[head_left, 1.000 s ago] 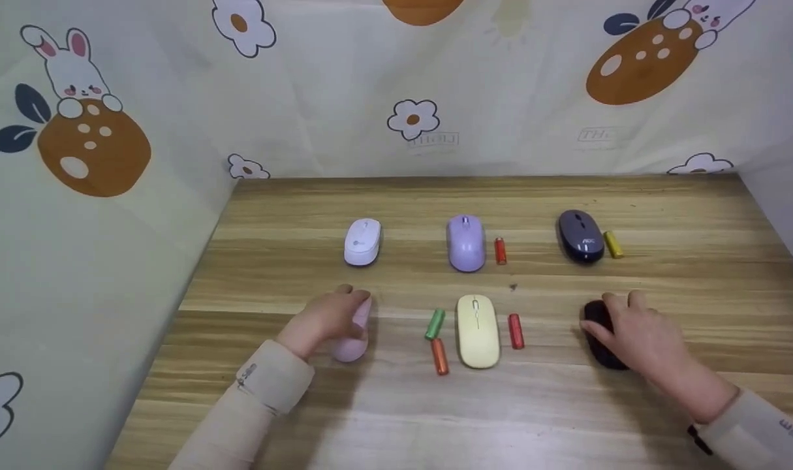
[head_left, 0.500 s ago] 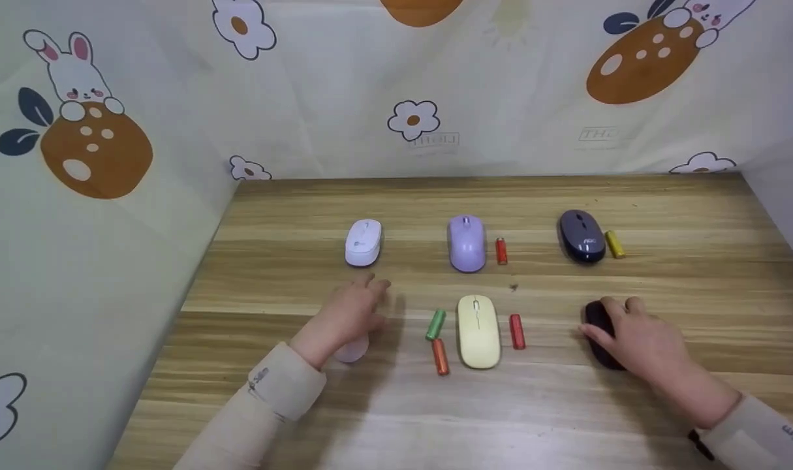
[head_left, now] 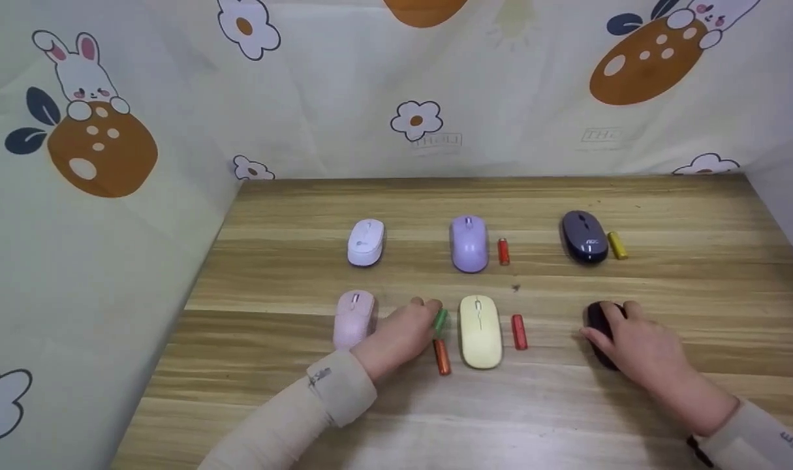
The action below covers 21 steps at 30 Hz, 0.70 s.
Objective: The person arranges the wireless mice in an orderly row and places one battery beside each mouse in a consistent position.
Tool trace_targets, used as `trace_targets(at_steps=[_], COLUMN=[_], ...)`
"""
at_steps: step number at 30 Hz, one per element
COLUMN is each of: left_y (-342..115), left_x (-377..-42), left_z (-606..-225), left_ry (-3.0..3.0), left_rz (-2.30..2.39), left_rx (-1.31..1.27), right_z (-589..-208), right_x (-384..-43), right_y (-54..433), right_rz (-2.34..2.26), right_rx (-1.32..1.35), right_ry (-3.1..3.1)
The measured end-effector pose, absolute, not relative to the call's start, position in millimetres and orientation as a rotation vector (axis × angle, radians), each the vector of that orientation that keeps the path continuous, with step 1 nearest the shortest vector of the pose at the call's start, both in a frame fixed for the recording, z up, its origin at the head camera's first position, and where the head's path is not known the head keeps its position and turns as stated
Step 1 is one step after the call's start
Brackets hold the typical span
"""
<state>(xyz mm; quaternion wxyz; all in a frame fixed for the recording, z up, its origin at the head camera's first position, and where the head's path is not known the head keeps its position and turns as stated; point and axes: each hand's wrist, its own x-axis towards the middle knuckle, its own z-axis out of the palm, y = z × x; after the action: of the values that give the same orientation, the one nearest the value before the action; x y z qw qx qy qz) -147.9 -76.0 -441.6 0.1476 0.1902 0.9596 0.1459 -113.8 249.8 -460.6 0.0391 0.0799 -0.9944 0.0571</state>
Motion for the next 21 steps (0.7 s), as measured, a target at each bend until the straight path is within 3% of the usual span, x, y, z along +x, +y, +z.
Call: trace_targets(at_steps=[21], left_y=[-69.8], left_x=[-151.2], left_z=[-452.3], left_ry=[2.831], left_rz=[0.395], left_rx=[0.580], right_z=[-464.9], right_x=[-112.9], right_y=[247.6], right_rz=[0.215], right_rx=[0.231], right_ry=[-3.071])
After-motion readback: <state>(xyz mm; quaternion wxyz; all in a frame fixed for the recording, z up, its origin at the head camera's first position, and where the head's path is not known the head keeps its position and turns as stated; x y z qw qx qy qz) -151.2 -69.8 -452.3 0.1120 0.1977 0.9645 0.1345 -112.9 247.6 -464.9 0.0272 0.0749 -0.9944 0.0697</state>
